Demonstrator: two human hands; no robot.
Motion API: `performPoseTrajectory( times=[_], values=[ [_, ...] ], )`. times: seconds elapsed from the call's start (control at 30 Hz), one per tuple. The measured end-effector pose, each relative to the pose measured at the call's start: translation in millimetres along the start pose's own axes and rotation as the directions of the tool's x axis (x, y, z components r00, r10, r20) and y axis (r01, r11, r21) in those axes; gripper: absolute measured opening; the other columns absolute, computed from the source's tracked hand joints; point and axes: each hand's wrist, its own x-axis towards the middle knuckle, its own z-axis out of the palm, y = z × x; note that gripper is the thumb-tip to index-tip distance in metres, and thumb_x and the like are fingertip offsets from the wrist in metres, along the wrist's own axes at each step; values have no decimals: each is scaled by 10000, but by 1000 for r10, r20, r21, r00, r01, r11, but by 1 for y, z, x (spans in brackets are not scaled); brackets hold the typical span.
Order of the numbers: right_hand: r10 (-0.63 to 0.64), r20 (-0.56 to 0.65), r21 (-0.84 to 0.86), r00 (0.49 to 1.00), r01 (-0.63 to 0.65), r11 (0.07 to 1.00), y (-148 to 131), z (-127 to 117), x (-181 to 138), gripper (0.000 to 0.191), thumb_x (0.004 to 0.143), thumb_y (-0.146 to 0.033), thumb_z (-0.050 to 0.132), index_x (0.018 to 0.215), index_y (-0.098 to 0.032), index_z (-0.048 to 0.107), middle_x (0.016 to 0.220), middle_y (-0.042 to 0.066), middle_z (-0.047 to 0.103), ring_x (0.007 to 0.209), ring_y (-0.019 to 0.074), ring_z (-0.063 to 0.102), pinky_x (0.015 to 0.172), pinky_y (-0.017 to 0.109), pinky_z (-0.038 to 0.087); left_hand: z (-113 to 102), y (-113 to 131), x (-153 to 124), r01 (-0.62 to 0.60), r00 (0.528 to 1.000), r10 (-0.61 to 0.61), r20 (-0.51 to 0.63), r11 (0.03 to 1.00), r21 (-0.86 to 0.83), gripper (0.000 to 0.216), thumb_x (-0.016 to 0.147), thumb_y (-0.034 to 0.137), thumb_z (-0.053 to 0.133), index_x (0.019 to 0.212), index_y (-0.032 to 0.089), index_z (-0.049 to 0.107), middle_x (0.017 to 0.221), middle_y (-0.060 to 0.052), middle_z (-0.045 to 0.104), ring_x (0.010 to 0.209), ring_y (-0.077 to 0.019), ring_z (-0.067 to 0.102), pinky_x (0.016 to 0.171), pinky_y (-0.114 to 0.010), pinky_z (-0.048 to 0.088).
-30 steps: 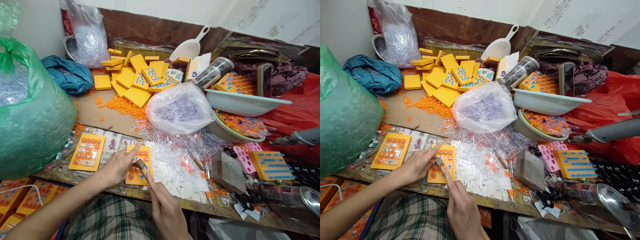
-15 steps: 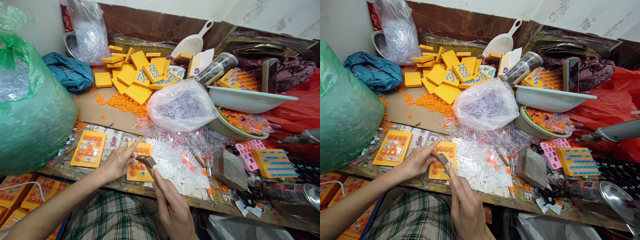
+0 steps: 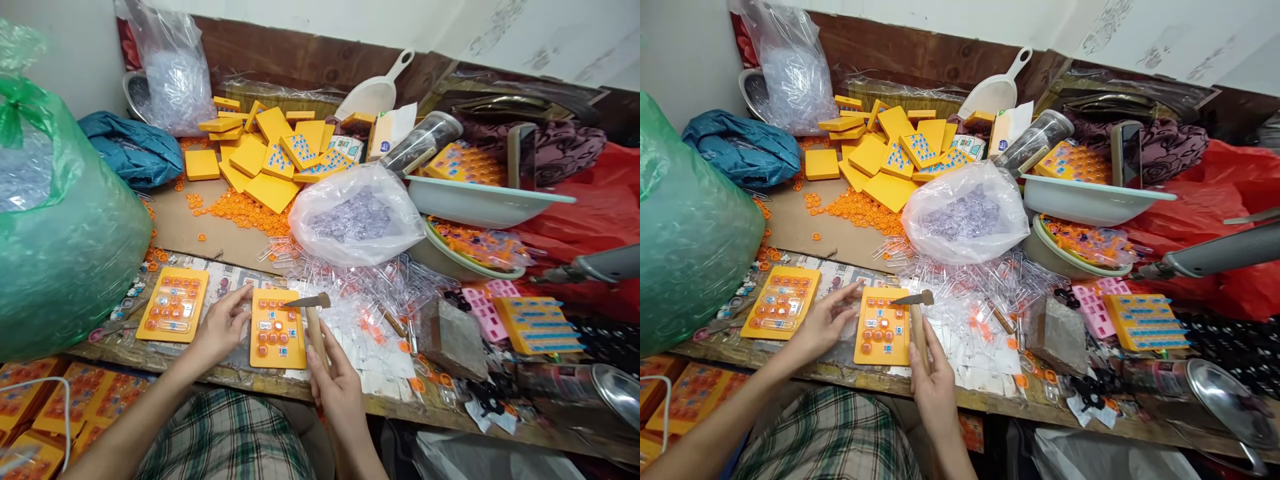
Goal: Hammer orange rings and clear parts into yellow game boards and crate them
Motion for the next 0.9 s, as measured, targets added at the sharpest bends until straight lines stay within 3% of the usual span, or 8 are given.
performPoseTrajectory(
  times=[0.07, 0.2, 0.33, 0.47, 0.57, 0.67, 0.8, 0.9],
  values=[
    [99, 17, 126, 995, -100, 987, 4, 4, 0, 599, 790, -425, 666, 1341, -240, 525, 1067, 91, 707, 587, 175, 639, 413, 268, 500, 8, -3, -11, 98, 985, -127, -114, 968, -232, 473, 752, 245, 637, 1219, 191, 585, 1274, -123, 589, 1111, -238, 589, 933, -366, 491],
    [157, 6, 198, 988, -155, 968, 9, 10, -4, 617, 754, -418, 705, 1327, -256, 544, 934, 75, 734, 458, 137, 564, 341, 240, 427, 26, 3, -26, 247, 915, -375, -151, 814, -527, 664, 641, 284, 785, 1248, 181, 538, 1334, -156, 540, 1153, -271, 569, 948, -377, 493],
    [158, -53, 203, 986, -144, 968, 17, 14, -9, 614, 749, -451, 688, 1320, -273, 550, 815, 49, 731, 371, 120, 506, 325, 256, 429, 43, 21, -26, 303, 913, -409, -18, 705, -642, 714, 632, 314, 810, 1264, 180, 504, 1312, -159, 562, 1140, -292, 585, 902, -369, 529],
    [74, -77, 73, 994, -69, 995, 19, 14, -6, 589, 820, -479, 580, 1378, -324, 470, 473, -39, 600, 308, 182, 518, 295, 302, 444, 52, 31, -30, 350, 904, -418, 89, 604, -716, 822, 620, 306, 824, 1330, 189, 427, 1238, -167, 618, 1083, -320, 623, 850, -399, 556],
    [-56, -84, -43, 995, 52, 998, 12, 11, 12, 503, 841, -446, 550, 1337, -463, 467, 754, -22, 733, 614, 272, 706, 491, 400, 582, 42, 28, -42, 410, 859, -490, 150, 482, -774, 905, 596, 238, 842, 1372, 192, 379, 1186, -169, 653, 1060, -332, 637, 854, -418, 555],
    [-220, -22, -177, 975, 212, 961, 0, 19, 37, 490, 799, -355, 615, 1265, -489, 540, 1166, -34, 679, 1037, 304, 657, 806, 415, 578, 23, 19, -55, 438, 818, -539, 199, 361, -823, 935, 561, 158, 848, 1376, 152, 390, 997, -160, 728, 979, -360, 668, 827, -446, 565],
    [-409, 142, -356, 901, 433, 828, -16, 47, 57, 536, 774, -180, 564, 1252, -423, 577, 1069, 5, 703, 928, 268, 695, 761, 356, 593, 5, 12, -62, 392, 811, -560, 167, 310, -866, 908, 574, 117, 829, 1379, 191, 415, 926, -117, 751, 946, -354, 679, 853, -443, 559],
    [-491, 190, -509, 850, 513, 691, -36, 50, 73, 479, 786, -92, 477, 1163, -331, 652, 1042, 49, 687, 922, 245, 671, 766, 349, 577, 4, 12, -58, 370, 818, -554, 157, 295, -881, 897, 585, 114, 820, 1380, 222, 420, 974, -100, 746, 960, -330, 679, 894, -421, 544]
  ],
)
